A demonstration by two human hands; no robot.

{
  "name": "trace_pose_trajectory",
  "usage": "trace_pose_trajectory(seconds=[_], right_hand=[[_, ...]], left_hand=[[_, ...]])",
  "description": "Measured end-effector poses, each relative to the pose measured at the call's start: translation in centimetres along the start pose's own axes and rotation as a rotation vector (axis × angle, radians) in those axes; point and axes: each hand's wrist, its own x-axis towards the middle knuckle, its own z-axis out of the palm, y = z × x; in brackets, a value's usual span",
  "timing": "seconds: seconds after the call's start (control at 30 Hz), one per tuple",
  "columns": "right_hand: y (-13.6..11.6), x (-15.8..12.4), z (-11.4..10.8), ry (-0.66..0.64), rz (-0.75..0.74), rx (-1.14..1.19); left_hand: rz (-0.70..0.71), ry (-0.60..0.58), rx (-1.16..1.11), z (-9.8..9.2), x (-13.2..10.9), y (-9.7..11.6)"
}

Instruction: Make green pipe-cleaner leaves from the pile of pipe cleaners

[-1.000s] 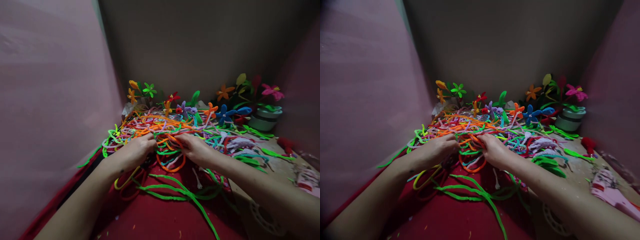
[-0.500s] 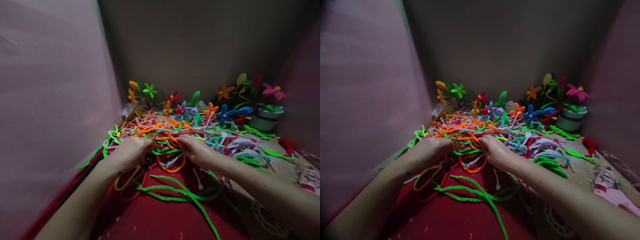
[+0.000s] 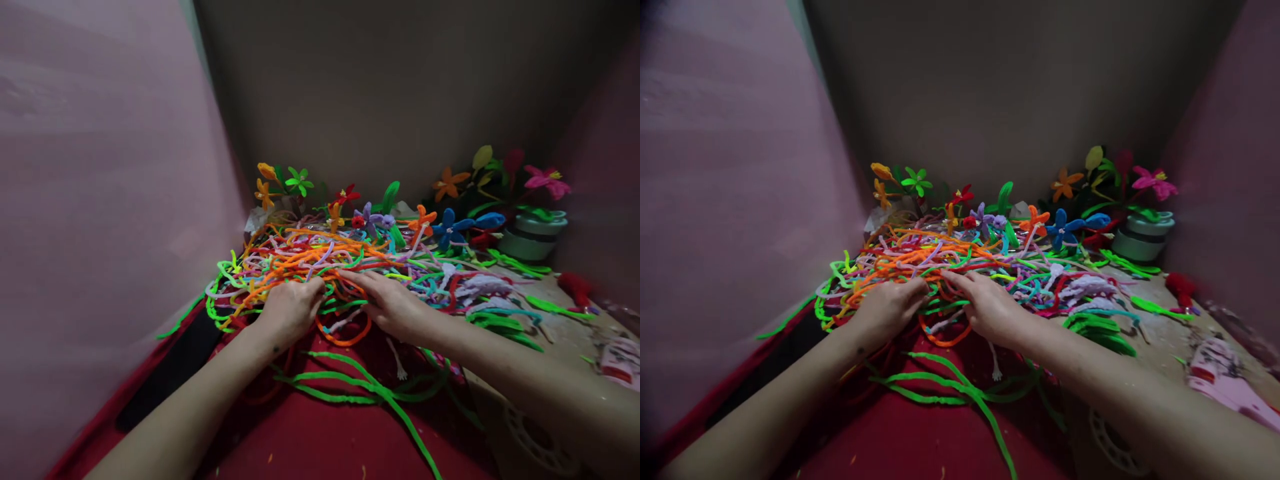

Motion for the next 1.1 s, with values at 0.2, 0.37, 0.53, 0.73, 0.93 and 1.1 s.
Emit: trace_pose_trajectory(seconds=[0.2,0.37,0.53,0.73,0.93,1.1], right_hand=[[0.2,0.1,0.4,-0.033,-0.067,-0.072],[0.4,0.5,0.8,-0.042,-0.062,-0.105],[-0.3,0.1,0.2,-0.01,-0.082,-0.16],[-2.6,-0.2,0.2,0.168,-0.163,-0.363],[-2.3,0.9,1.1,0.098,-0.219,-0.349],[-1.8,1.4,1.2,0.063,-0.208,-0.24]], left_hand=[[0.154,-0.192,-0.468,-1.6,-0.3,-1.3],[0.237,-0.349,-0.522,-2.2,-0.7,-1.7],[0.192,-0.575,-0.668,-2.0,-0.8,-1.6],[0.141,-0.543,-0.757,-2.2,-0.6,-1.5],[0.108,-0.547,-0.786,-1.9,-0.6,-1.9],[0.041,-0.567,-0.909,-2.2,-0.5,-2.0]])
